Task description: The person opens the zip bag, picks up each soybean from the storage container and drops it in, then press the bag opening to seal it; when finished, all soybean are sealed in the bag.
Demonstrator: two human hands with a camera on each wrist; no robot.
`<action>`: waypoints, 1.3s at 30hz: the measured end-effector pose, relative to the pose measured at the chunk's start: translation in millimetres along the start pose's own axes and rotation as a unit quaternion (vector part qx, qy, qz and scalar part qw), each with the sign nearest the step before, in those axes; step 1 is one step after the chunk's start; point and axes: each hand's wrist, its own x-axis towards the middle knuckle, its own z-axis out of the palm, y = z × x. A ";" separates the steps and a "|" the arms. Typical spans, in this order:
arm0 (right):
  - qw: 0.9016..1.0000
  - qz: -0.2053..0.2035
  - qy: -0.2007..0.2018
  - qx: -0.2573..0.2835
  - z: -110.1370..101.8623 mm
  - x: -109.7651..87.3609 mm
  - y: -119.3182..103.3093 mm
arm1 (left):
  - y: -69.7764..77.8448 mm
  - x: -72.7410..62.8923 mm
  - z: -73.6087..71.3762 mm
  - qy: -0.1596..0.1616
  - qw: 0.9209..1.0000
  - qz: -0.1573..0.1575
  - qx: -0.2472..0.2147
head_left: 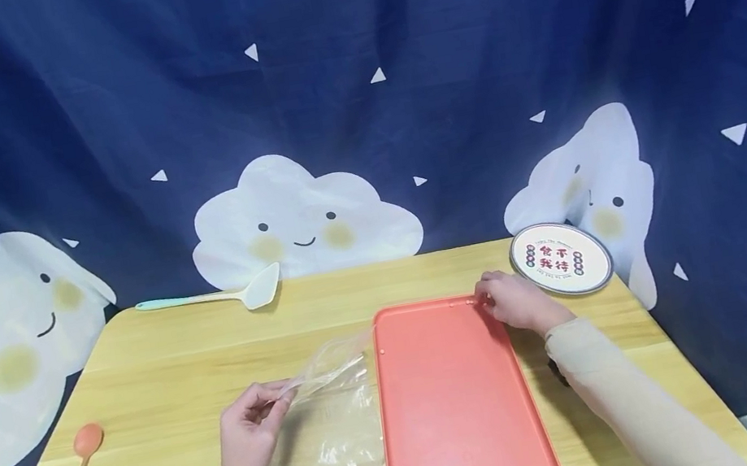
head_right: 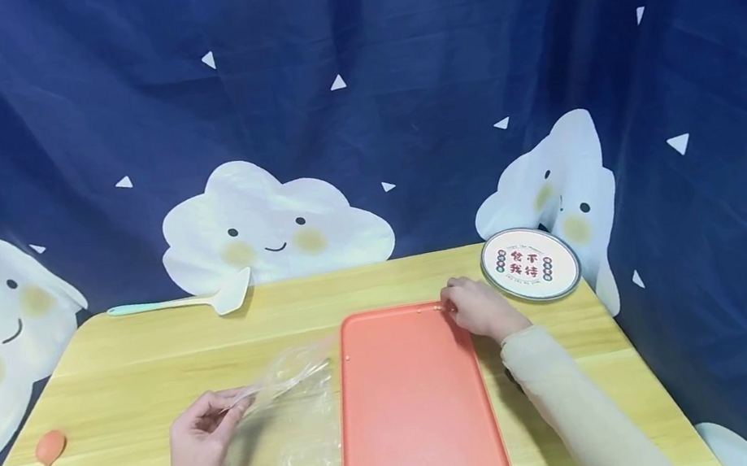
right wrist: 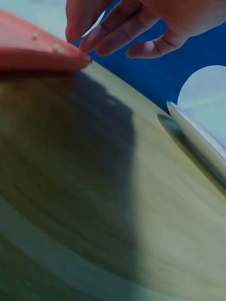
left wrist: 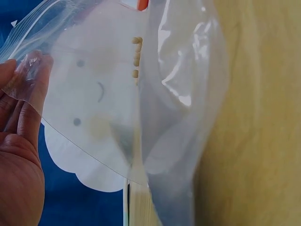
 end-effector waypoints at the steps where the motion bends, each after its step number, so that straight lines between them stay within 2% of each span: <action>1: 1.000 -0.003 0.002 -0.008 1.5 -0.4 0.4 | 0.0 0.3 0.2 -0.002 1.000 0.002 -0.001; 5: 0.999 -0.016 0.012 -0.044 6.2 -0.1 0.6 | -0.2 0.7 0.9 -0.001 1.000 0.004 -0.004; 13: 0.996 -0.026 -0.001 -0.088 11.6 2.8 -4.6 | 5.3 0.5 3.4 0.003 1.000 0.002 0.003; 17: 0.995 -0.025 0.002 -0.093 13.4 3.8 -5.0 | 10.9 0.1 4.1 0.002 1.000 0.005 0.007; 25: 0.996 -0.036 0.017 -0.074 10.1 2.2 -6.8 | 0.7 -1.3 2.2 0.004 1.000 -0.006 0.008; 29: 0.997 -0.050 0.053 -0.029 4.5 1.4 -11.3 | 1.6 -0.6 2.9 0.006 1.000 -0.005 0.016; 33: 0.993 -0.056 0.087 0.047 -6.3 3.5 -24.5 | -0.6 -0.6 2.6 0.005 1.000 0.000 0.010; 36: 0.986 -0.054 0.113 0.113 -15.5 6.9 -41.9 | -3.0 -0.9 1.7 0.003 1.000 0.006 -0.005; 39: 0.973 -0.052 0.133 0.180 -21.7 10.0 -62.5 | -4.8 -1.2 1.1 -0.001 1.000 0.018 -0.019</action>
